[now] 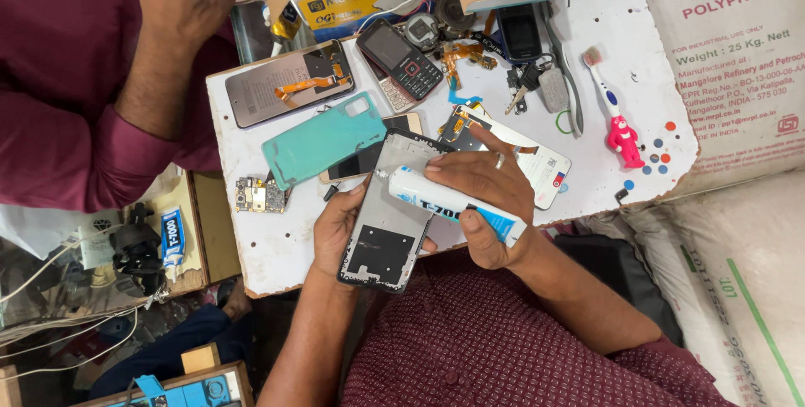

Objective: The person applies adhesive from a tube labeled T-7000 along the inner edges of a disassembled smartphone frame. The person holds the frame with one hand and squeezes the tube with the other, moving around the perimeter to deposit a continuous bead of adhesive.

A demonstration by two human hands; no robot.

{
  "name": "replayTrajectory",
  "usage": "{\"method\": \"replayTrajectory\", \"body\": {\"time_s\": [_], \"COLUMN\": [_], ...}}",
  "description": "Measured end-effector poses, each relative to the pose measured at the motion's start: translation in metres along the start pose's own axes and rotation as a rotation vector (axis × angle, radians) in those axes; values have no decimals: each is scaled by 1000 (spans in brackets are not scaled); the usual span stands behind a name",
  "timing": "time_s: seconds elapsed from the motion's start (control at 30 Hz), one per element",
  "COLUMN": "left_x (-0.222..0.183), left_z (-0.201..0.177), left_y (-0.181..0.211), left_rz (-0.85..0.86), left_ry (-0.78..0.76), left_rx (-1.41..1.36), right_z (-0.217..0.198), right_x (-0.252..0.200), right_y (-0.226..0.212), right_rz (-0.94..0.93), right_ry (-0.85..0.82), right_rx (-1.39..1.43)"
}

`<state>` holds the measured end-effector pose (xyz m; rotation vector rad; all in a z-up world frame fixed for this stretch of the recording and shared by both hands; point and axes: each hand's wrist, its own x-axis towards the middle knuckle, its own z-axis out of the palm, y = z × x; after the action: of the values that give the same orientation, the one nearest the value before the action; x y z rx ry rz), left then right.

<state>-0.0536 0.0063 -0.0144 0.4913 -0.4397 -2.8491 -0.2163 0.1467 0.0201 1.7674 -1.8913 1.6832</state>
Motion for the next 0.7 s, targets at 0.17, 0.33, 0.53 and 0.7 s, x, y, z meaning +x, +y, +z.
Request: {"method": "replayTrajectory", "body": {"time_s": [0.17, 0.33, 0.53, 0.7], "left_x": [1, 2, 5, 7], "left_z": [3, 3, 0, -9], "left_y": [3, 5, 8, 9], "left_rz": [10, 4, -9, 52], "left_ry": [-10, -8, -50, -43], "left_rx": [12, -22, -5, -51], "right_z": [5, 9, 11, 14], "right_x": [2, 0, -3, -2], "right_y": [2, -2, -5, -9], "right_rz": [-10, -11, -31, -32], "right_ry": [-21, -23, -24, -48], "right_rx": [-12, 8, 24, 36]}}
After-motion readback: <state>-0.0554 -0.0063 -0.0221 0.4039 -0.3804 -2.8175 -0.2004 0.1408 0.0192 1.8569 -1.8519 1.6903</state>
